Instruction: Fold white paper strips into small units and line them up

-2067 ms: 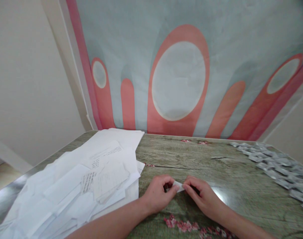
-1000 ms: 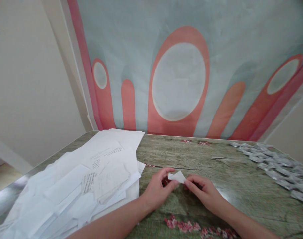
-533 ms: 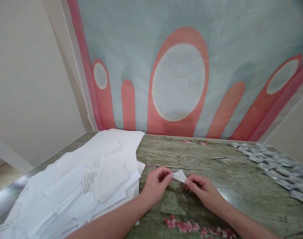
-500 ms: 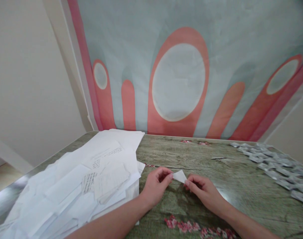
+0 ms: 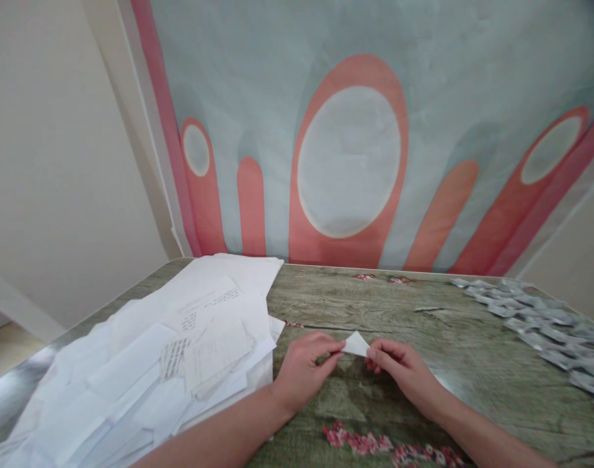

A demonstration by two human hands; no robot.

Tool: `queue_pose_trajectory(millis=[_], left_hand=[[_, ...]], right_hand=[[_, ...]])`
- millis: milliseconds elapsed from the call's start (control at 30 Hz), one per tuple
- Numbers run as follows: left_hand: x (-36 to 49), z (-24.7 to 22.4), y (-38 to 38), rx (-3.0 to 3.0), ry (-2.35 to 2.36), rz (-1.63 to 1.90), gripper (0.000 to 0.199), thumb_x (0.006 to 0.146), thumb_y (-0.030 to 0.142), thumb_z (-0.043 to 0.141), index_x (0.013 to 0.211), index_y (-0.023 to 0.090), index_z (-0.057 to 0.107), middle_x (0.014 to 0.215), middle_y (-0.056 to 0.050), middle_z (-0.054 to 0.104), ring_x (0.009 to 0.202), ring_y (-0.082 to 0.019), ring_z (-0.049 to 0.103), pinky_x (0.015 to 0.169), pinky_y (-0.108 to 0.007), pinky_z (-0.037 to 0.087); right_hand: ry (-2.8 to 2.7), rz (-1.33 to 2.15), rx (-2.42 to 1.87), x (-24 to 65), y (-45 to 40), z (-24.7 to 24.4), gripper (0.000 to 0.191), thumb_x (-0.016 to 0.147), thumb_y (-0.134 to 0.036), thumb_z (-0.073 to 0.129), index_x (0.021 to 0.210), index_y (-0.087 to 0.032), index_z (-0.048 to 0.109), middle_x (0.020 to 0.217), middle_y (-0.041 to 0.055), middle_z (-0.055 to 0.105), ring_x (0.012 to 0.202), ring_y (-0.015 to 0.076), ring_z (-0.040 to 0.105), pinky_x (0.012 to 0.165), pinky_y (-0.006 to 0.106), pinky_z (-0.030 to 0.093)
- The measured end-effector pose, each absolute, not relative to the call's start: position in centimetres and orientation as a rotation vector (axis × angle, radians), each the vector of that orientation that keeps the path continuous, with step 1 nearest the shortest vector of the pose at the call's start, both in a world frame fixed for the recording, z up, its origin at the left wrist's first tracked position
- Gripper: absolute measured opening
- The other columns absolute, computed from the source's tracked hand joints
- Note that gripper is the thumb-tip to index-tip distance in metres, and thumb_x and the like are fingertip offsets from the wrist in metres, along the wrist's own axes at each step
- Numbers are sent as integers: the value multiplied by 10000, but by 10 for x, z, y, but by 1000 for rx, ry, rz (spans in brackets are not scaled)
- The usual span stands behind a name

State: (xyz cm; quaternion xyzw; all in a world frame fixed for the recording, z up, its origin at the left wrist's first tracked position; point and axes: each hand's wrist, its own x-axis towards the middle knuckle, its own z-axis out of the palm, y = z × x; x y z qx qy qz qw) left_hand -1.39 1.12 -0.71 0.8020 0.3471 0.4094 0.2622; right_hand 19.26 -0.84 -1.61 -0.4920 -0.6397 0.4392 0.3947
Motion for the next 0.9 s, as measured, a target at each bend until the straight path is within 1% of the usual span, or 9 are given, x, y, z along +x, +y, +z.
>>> queue_pose_trajectory(millis=[167, 367, 533, 700, 767, 833, 900], left_hand=[[-17, -6, 11, 2334, 973, 1043, 196, 849, 225, 525, 952, 258, 688, 877, -36, 684, 811, -158, 604, 762, -270, 437], [-22, -5, 10, 2425, 961, 1051, 210, 862, 227, 506, 976, 267, 679, 913, -43, 681, 834, -163, 601, 776, -284, 429], [-20, -4, 11, 2271, 899, 1068, 211, 842, 175, 518, 952, 250, 683, 907, -30, 683, 839, -148, 613, 785, -249, 453], [-16, 0, 11, 2082, 929, 1056, 137, 779, 242, 621, 887, 209, 698, 876, -33, 686, 810, -157, 617, 776, -246, 458], [-14, -1, 11, 1998, 969, 1024, 118, 784, 250, 609, 833, 195, 701, 826, -29, 686, 770, -154, 613, 745, -246, 457], [-12, -4, 12, 1869, 1042, 996, 119, 784, 241, 592, 764, 172, 687, 747, -25, 677, 689, -144, 600, 669, -238, 457], [-9, -7, 14, 1715, 1080, 988, 81, 739, 225, 624, 741, 147, 647, 687, -15, 651, 626, -131, 576, 599, -224, 443]], right_hand=[[-1601, 1178, -1213, 193, -10, -14, 375, 802, -485, 498, 597, -173, 538, 575, -9, 540, 563, 131, 493, 571, 240, 382], [-1625, 1213, -1203, 192, -11, -10, 399, 823, -487, 469, 593, -171, 555, 575, -9, 547, 578, 134, 497, 589, 245, 379], [-1615, 1169, -1246, 190, -10, -14, 411, 824, -503, 460, 619, -165, 573, 595, -8, 565, 593, 138, 507, 592, 243, 383], [-1654, 1042, -1314, 190, -7, -18, 395, 829, -508, 449, 685, -171, 598, 603, -14, 552, 591, 138, 502, 573, 238, 377], [-1675, 1000, -1330, 189, -7, -19, 399, 828, -513, 445, 687, -174, 600, 590, -16, 548, 577, 139, 503, 556, 237, 377], [-1700, 970, -1332, 188, -8, -20, 393, 832, -509, 437, 690, -178, 597, 593, -14, 555, 573, 142, 511, 545, 238, 381], [-1722, 926, -1337, 187, -10, -21, 382, 841, -495, 429, 685, -183, 584, 595, -13, 555, 566, 142, 510, 538, 240, 383]])
